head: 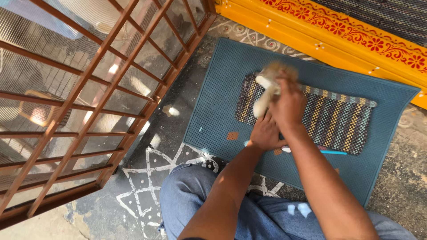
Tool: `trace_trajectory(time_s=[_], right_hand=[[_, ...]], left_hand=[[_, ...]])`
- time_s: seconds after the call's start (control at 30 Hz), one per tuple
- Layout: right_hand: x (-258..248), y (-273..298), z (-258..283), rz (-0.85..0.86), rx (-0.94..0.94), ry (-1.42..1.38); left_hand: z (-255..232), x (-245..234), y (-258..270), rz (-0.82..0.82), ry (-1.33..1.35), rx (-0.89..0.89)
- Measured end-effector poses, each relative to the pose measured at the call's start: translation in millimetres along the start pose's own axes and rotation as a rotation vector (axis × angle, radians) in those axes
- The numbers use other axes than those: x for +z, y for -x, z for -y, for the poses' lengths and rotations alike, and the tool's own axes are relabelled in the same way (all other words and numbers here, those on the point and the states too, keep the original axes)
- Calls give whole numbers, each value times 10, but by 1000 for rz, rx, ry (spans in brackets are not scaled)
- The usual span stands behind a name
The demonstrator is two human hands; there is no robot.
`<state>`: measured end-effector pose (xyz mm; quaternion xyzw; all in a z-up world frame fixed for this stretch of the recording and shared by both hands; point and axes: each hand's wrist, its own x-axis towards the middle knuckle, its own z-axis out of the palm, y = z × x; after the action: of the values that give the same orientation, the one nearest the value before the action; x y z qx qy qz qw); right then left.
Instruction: The person cleans a small patterned rug by hand using a toothbrush and a larger brush, scrubbing the surface and applying a cleaning agent.
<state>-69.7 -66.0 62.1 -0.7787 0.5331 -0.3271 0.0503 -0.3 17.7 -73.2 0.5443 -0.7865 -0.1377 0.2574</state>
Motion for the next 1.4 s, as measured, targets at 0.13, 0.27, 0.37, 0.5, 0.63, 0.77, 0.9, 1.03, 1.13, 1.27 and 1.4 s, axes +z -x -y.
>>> trace_trajectory(time_s=[0.13,0.27,0.37,0.5,0.63,0.77,0.9,1.03,1.13,1.27,1.4], right_hand=[[55,137,344,503,244,114],[227,306,226,298,279,-502],[222,219,-145,217,413,-458],[-159,163,-480,-242,243,-44],[-368,159,-421,-143,366,-33],[-89,296,-96,21,268,-120],[305,242,0,354,597,-956],[331,73,-106,207,336,-349],[71,-36,-246,-84,85,-122],[-238,0,-381,117,93,-28],[-512,367,-613,412,53,-148]], left_hand=[[128,302,105,33,223,-67],[141,347,143,78,103,-47],[29,34,-26,218,-86,-37],[-196,-371,-138,33,-216,-11],[-215,-432,-149,49,-206,-10],[-126,-272,-128,220,-175,-46],[-26,-8,-12,248,56,-135],[-30,-80,-55,161,-93,8],[-107,-267,-125,111,-231,13],[-179,-386,-144,46,-258,9],[-194,-411,-178,303,-307,-37]])
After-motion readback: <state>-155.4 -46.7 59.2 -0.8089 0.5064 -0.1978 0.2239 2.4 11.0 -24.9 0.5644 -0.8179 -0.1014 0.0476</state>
